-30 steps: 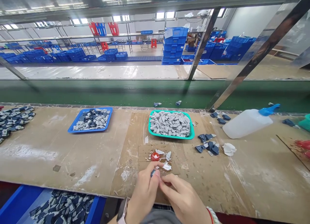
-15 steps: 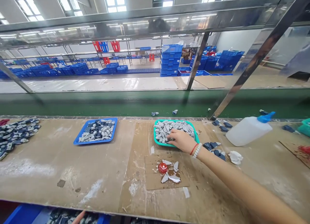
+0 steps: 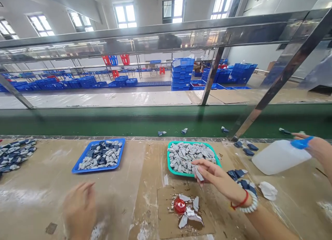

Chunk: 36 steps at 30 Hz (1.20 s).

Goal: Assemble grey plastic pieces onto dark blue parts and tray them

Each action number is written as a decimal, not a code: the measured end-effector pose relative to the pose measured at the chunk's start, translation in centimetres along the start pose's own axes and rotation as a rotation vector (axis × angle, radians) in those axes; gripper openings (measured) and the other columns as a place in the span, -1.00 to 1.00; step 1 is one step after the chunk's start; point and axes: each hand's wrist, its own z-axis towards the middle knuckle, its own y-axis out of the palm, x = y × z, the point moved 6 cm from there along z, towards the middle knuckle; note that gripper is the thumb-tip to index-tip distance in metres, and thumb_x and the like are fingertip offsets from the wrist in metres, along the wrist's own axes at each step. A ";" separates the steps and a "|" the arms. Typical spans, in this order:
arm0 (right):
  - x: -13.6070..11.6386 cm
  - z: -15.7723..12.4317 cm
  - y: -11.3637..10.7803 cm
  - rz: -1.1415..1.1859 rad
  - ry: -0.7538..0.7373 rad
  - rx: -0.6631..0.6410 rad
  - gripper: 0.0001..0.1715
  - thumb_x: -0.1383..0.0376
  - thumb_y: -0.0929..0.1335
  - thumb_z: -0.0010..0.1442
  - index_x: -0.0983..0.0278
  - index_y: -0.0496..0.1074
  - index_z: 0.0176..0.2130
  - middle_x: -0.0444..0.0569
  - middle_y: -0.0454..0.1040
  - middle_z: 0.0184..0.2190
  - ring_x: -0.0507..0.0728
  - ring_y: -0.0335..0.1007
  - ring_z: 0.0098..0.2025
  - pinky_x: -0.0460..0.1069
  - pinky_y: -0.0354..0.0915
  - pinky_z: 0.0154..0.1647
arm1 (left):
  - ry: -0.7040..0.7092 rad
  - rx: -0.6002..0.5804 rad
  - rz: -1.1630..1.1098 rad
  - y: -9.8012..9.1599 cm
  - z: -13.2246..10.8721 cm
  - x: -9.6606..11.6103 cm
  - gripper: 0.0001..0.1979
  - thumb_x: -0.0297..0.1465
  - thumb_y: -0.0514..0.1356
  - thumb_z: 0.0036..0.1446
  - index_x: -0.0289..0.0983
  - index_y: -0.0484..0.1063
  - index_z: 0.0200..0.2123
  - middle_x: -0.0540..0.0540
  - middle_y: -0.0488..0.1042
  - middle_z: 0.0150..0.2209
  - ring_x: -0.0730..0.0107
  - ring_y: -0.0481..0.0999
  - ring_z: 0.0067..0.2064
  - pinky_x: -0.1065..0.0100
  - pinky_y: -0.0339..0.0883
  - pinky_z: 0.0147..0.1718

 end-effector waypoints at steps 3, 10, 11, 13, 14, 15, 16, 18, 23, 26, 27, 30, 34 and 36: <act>0.4 -1.5 0.5 0.322 0.095 0.045 -0.43 -0.01 0.38 0.12 0.21 0.17 -0.01 -0.20 0.35 -0.50 -0.02 0.32 -0.54 -0.11 0.28 -0.56 | 0.301 -0.321 0.035 11.9 6.2 4.4 -0.64 -0.54 -0.05 0.17 -0.14 0.42 -0.08 -0.15 0.41 -0.06 0.11 0.34 0.03 0.05 0.22 0.04; 3.0 -4.2 -2.1 0.367 0.105 0.292 -0.49 0.12 0.51 -0.05 0.24 0.34 -0.15 -0.12 0.48 -0.40 0.03 0.46 -0.40 -0.09 0.40 -0.39 | 0.569 -0.904 0.141 30.3 14.4 10.6 -0.67 -0.58 0.11 0.15 -0.28 0.40 -0.01 -0.22 0.36 0.07 0.10 0.32 0.09 0.02 0.17 0.06; 3.5 -4.9 -2.5 0.286 0.102 0.333 -0.54 0.13 0.51 -0.05 0.26 0.39 -0.19 -0.09 0.50 -0.38 0.05 0.48 -0.36 -0.05 0.42 -0.33 | 0.580 -0.957 0.160 31.1 14.8 10.4 -0.70 -0.52 0.13 0.18 -0.30 0.38 0.00 -0.20 0.39 0.01 0.13 0.36 0.04 0.02 0.21 0.03; 4.2 -6.4 -2.9 0.086 0.093 0.387 -0.63 0.13 0.49 -0.02 0.28 0.48 -0.25 -0.01 0.54 -0.32 0.11 0.49 -0.28 0.02 0.44 -0.22 | 0.580 -1.024 0.199 31.8 15.3 9.6 -0.70 -0.43 0.14 0.21 -0.30 0.35 0.02 -0.16 0.41 -0.05 0.18 0.41 -0.03 0.02 0.26 -0.01; 4.4 -7.1 -2.8 -0.025 0.077 0.402 -0.68 0.13 0.47 0.02 0.28 0.50 -0.25 0.01 0.54 -0.29 0.13 0.49 -0.25 0.04 0.44 -0.19 | 0.565 -1.037 0.221 32.0 15.5 9.1 -0.70 -0.41 0.14 0.22 -0.30 0.34 0.03 -0.16 0.40 -0.04 0.19 0.41 -0.03 0.03 0.28 -0.01; 4.4 -7.8 -2.5 -0.137 0.047 0.405 -0.72 0.15 0.44 0.08 0.27 0.52 -0.24 0.03 0.54 -0.27 0.14 0.49 -0.23 0.05 0.44 -0.18 | 0.543 -1.038 0.245 32.0 15.6 8.5 -0.70 -0.39 0.13 0.23 -0.30 0.33 0.03 -0.17 0.39 -0.03 0.18 0.41 -0.03 0.02 0.28 -0.02; 4.2 -8.4 -2.0 -0.247 0.002 0.399 -0.76 0.17 0.41 0.13 0.26 0.53 -0.24 0.03 0.54 -0.27 0.13 0.48 -0.23 0.04 0.44 -0.19 | 0.514 -1.031 0.269 32.0 15.7 7.9 -0.70 -0.37 0.13 0.24 -0.31 0.33 0.03 -0.18 0.38 -0.02 0.18 0.40 -0.03 0.02 0.29 -0.02; 3.7 -9.4 -0.5 -0.451 -0.116 0.373 -0.81 0.24 0.34 0.22 0.26 0.54 -0.24 0.02 0.53 -0.30 0.11 0.46 -0.25 0.03 0.43 -0.22 | 0.444 -1.002 0.312 31.9 15.6 6.8 -0.70 -0.34 0.12 0.24 -0.33 0.33 0.02 -0.19 0.38 -0.02 0.17 0.41 -0.03 0.02 0.30 -0.03; 3.4 -10.7 2.9 -0.775 -0.336 0.297 -0.80 0.36 0.27 0.28 0.30 0.51 -0.25 0.01 0.50 -0.36 0.10 0.39 -0.32 0.01 0.39 -0.33 | 0.272 -0.876 0.339 30.9 15.3 5.4 -0.71 -0.28 0.10 0.25 -0.34 0.36 -0.05 -0.17 0.42 -0.09 0.20 0.43 -0.06 0.06 0.30 -0.05; 3.6 -11.0 3.8 -0.909 -0.387 0.269 -0.73 0.39 0.22 0.31 0.32 0.50 -0.27 0.02 0.48 -0.39 0.09 0.36 -0.35 -0.01 0.36 -0.37 | 0.167 -0.726 0.310 29.1 16.2 5.9 -0.70 -0.27 0.07 0.26 -0.36 0.37 -0.08 -0.18 0.44 -0.15 0.17 0.41 -0.06 0.05 0.20 -0.02; 3.6 -11.1 4.0 -0.938 -0.406 0.262 -0.70 0.40 0.21 0.31 0.32 0.51 -0.28 0.02 0.48 -0.40 0.09 0.35 -0.35 -0.02 0.35 -0.38 | 0.131 -0.664 0.288 28.0 16.6 6.3 -0.68 -0.28 0.04 0.27 -0.38 0.36 -0.06 -0.21 0.45 -0.17 0.15 0.41 -0.08 0.05 0.17 -0.02; 3.5 -11.3 3.8 -0.885 -0.424 0.291 -0.70 0.37 0.22 0.32 0.30 0.53 -0.27 0.03 0.50 -0.39 0.08 0.37 -0.35 -0.02 0.35 -0.37 | 0.049 -0.493 0.167 23.4 17.3 7.5 -0.59 -0.24 -0.06 0.29 -0.43 0.35 -0.03 -0.23 0.47 -0.30 0.15 0.43 -0.21 0.16 0.18 -0.13; 4.3 -11.0 1.7 -0.393 -0.183 0.387 -0.76 0.19 0.35 0.21 0.28 0.57 -0.27 0.01 0.52 -0.37 0.08 0.41 -0.35 -0.02 0.38 -0.34 | 0.031 -0.341 -0.058 14.2 14.2 8.8 -0.52 -0.05 -0.06 0.24 -0.31 0.46 -0.28 -0.13 0.42 -0.42 0.23 0.37 -0.33 0.28 0.17 -0.26; 5.2 -10.6 1.0 -0.079 0.021 0.378 -0.66 0.08 0.42 0.11 0.31 0.58 -0.30 -0.05 0.48 -0.51 0.03 0.35 -0.50 -0.06 0.32 -0.48 | 0.023 -0.295 -0.200 9.6 10.8 9.3 -0.46 0.05 -0.07 0.19 -0.27 0.42 -0.43 -0.11 0.38 -0.42 0.23 0.33 -0.30 0.27 0.17 -0.24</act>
